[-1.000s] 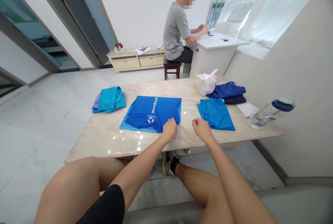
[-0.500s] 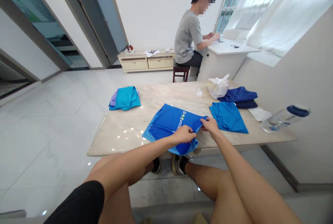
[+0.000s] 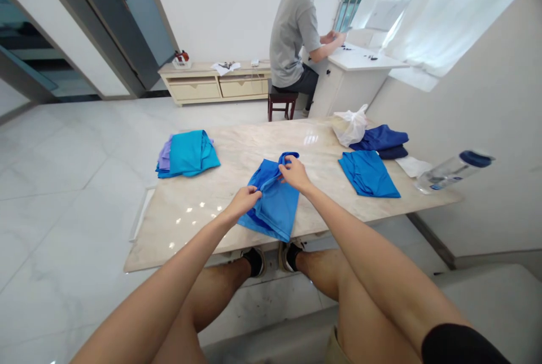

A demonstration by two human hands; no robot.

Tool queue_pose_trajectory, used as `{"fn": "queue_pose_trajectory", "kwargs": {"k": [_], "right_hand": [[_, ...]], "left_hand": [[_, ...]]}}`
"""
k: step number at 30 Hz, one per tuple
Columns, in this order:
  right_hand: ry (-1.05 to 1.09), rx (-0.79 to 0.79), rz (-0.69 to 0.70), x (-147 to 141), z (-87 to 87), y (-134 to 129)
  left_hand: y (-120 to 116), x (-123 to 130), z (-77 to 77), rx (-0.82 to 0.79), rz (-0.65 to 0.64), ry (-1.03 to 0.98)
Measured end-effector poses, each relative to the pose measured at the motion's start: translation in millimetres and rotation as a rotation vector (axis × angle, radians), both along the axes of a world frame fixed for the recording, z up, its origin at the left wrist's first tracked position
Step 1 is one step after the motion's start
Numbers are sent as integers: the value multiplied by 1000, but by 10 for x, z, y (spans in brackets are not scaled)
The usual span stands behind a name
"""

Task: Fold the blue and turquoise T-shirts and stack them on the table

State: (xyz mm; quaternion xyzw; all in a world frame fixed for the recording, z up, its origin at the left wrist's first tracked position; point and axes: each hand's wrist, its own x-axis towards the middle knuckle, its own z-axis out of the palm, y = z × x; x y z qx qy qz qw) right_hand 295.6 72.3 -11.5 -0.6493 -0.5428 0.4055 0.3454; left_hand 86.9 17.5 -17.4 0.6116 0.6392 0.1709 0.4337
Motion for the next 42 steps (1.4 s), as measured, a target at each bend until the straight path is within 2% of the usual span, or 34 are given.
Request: {"fn": "queue_pose_trajectory", "kwargs": {"k": [3, 6, 9, 12, 15, 21, 24, 27, 33, 35, 37, 39, 42], "right_hand": [[29, -94, 213, -30, -9, -4], [-231, -135, 300, 116, -64, -53], [-466, -154, 303, 338, -140, -136], [-549, -199, 260, 538, -200, -209], [-594, -256, 214, 699, -230, -254], [-534, -519, 269, 872, -312, -375], [-473, -527, 274, 836, -386, -429], [-423, -452, 238, 744, -462, -433], [-326, -367, 192, 587, -592, -375], [-303, -358, 185, 569, -604, -366], [-281, -332, 169, 572, -571, -359], [-251, -281, 145, 597, -483, -350], [-197, -175, 109, 668, -260, -331]], "left_hand": [[140, -376, -101, -49, 14, 147], [192, -581, -230, -43, 36, 293], [163, -536, -334, -15, -24, 433], [113, -372, -379, 27, -131, 584], [79, -288, -377, 22, -171, 607], [115, -538, -334, -149, -250, 568], [201, -652, -358, -221, -103, 422], [308, -628, -426, -229, 64, 291], [420, -427, -556, -220, 160, 220], [430, -415, -523, -217, 166, 183], [431, -441, -422, -200, 167, 121], [420, -494, -256, -157, 174, 52], [374, -579, 60, -37, 169, -67]]}}
